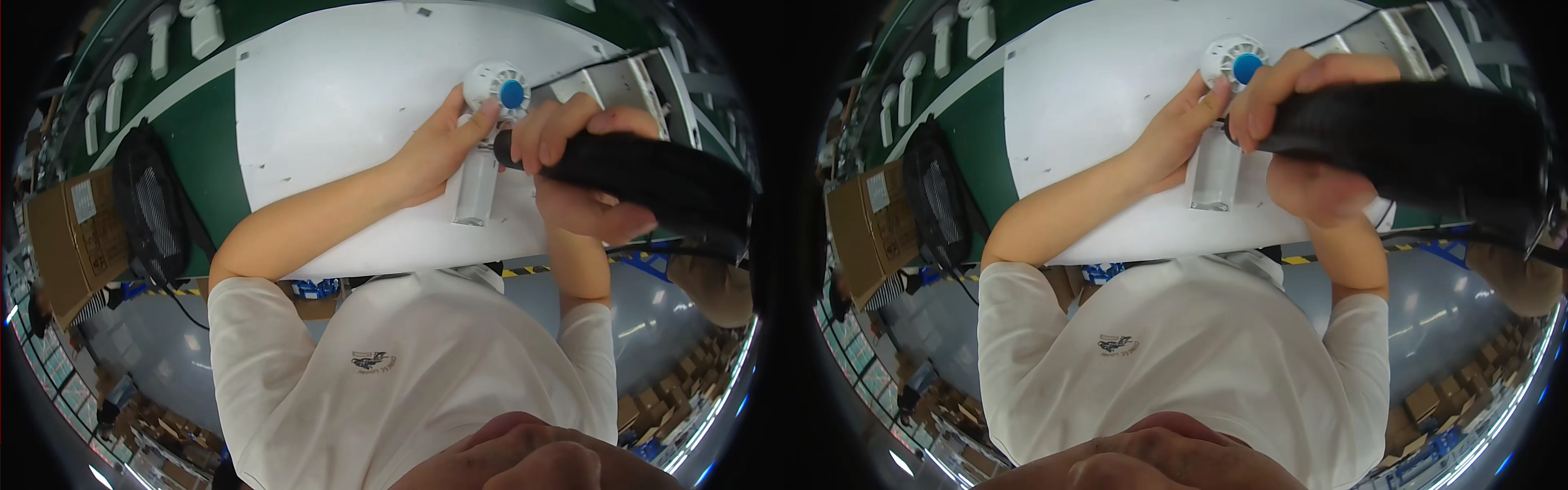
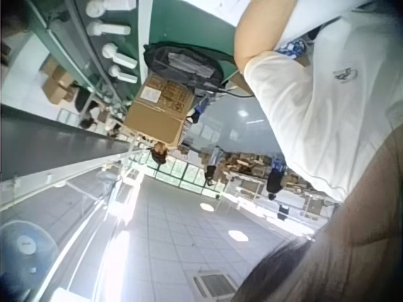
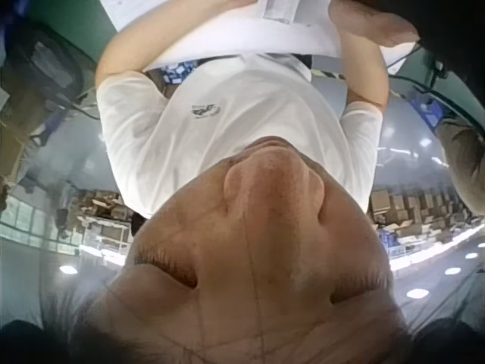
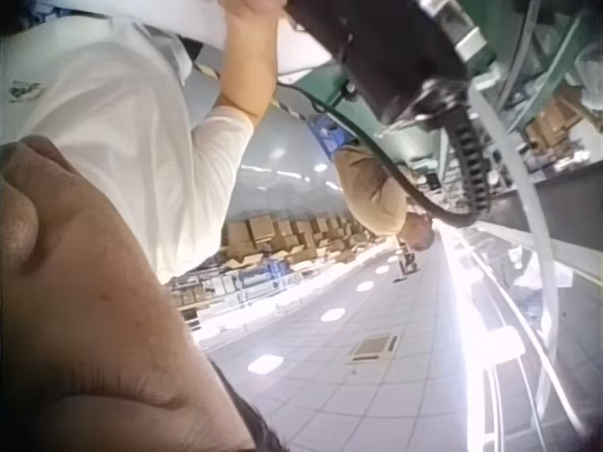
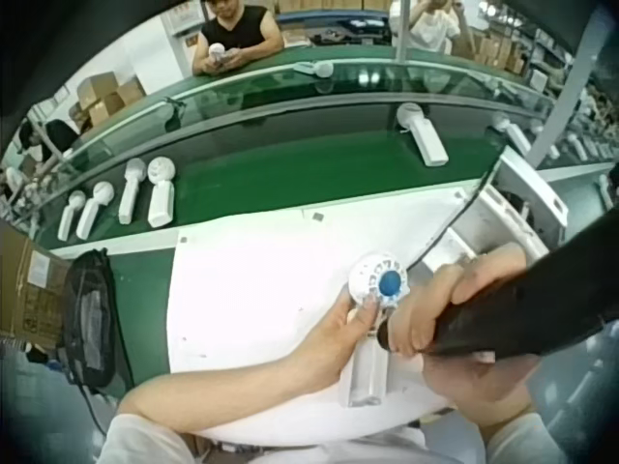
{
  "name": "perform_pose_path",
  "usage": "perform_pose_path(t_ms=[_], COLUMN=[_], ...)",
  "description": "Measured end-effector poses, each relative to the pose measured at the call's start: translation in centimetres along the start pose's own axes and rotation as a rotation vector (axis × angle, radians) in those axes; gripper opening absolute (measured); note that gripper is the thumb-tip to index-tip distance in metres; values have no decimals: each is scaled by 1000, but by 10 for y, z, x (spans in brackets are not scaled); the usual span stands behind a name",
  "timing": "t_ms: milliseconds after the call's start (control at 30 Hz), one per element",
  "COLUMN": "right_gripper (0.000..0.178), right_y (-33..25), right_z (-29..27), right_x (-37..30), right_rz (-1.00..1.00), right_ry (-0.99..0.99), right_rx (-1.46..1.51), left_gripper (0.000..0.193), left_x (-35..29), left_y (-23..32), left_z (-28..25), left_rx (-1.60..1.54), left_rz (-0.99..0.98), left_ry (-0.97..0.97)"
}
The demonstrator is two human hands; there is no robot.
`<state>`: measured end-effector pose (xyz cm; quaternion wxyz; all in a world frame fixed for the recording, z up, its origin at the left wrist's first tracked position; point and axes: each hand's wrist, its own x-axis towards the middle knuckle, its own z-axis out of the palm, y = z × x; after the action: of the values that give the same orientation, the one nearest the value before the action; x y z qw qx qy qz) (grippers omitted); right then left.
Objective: Assembling handheld electronic devices using an electric screwdriver on a production line.
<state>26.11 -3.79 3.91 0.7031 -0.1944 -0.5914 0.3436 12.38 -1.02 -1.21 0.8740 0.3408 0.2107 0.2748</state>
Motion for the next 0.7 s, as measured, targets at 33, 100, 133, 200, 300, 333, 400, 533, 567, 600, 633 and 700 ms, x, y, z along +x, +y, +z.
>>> perform_pose_path(t_ms=[33,100,133,200,300,333,400,533,567,600,633,700], right_gripper=[69,74,80,78,74,74,74,73,72,71,70,70], right_y=[-10,-47,-59,-61,-59,-56,-51,-38,-32,-27,-22,-11], right_z=[2,-12,-18,-20,-20,-17,-8,4,6,7,8,7], right_x=[7,15,17,15,9,9,8,5,6,6,5,4], right_rz=[29,-58,-139,-125,-74,-75,-44,-15,-25,-35,-46,-37], right_ry=[4,59,109,171,362,356,260,149,137,125,113,116], right_rx=[-52,-178,-275,-381,-659,-655,-300,59,56,53,50,38], left_gripper=[44,44,44,44,43,43,43,44,44,44,44,45], left_x=[-3,-2,1,1,1,0,1,1,1,1,0,2], left_y=[0,2,3,3,2,3,3,2,1,1,0,0], left_z=[-2,-4,-4,-3,-2,-2,-1,0,0,-1,-2,-2], left_rx=[-12,-40,-56,-55,-45,-46,-56,-75,-82,-88,-95,-92], left_rz=[-13,-59,-80,-81,-81,-75,-87,-83,-65,-49,-32,-43], left_ry=[12,-3,-7,-26,-40,-37,-28,-12,-13,-15,-17,-30])
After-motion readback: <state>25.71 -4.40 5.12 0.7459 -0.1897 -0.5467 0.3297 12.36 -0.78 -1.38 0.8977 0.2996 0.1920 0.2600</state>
